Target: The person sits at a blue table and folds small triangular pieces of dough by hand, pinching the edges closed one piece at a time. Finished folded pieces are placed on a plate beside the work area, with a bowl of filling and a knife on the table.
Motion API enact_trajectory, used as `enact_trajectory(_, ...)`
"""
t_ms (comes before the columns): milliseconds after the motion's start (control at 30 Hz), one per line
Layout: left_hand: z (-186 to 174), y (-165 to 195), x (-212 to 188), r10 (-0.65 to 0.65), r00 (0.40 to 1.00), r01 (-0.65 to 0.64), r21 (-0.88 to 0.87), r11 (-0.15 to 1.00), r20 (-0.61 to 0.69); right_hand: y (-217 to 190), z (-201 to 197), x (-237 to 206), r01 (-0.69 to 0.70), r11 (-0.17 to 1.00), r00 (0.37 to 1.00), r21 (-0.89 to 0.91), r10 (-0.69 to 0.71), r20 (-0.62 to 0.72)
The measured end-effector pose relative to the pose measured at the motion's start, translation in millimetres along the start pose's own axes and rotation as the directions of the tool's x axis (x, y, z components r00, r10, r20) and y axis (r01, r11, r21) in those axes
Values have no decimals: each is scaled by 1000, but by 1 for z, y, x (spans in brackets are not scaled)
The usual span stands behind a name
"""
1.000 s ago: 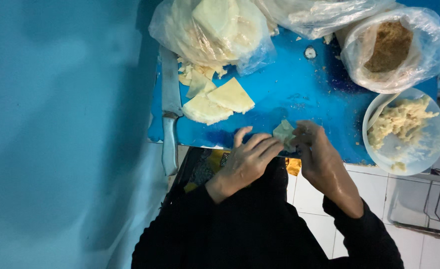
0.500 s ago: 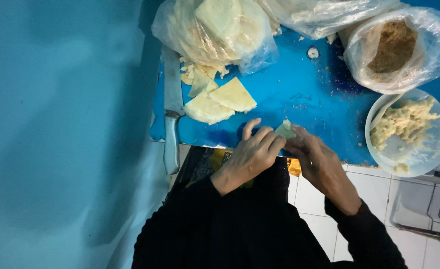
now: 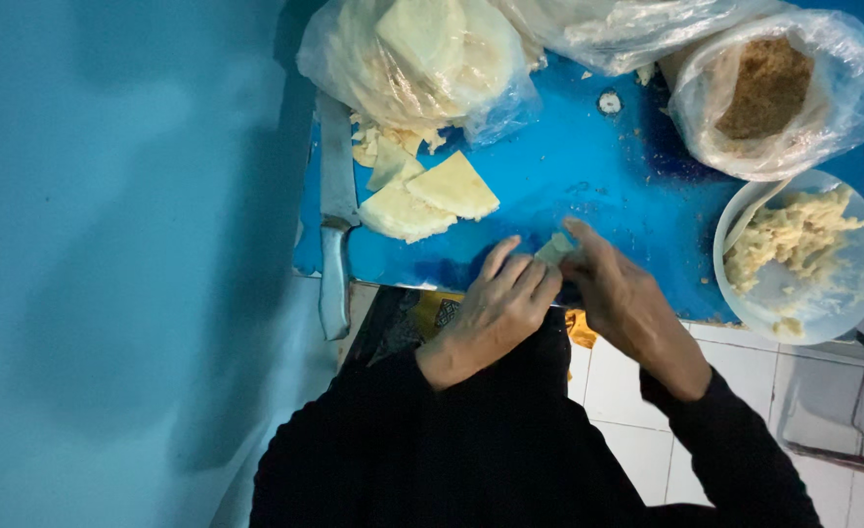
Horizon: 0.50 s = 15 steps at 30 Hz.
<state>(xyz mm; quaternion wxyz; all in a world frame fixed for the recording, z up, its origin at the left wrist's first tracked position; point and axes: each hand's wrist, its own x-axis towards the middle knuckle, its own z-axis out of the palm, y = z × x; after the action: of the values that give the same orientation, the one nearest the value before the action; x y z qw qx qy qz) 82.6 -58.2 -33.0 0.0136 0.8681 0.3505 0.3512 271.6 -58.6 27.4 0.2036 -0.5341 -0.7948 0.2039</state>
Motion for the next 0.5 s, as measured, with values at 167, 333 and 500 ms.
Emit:
enact_trajectory(167,-2,-7,8,-2,998,1,28,1000,56,2,6,-11,117,988,991,-99,-123,-58)
enact_trajectory(333,3,-21,33,-179,953,225,-177,958,244,15,1,11,-164,965,985,203,151,80)
enact_trajectory(500,1,-35,42,-263,846,416,-266,870,464,12,-5,14,-116,965,993,233,110,38)
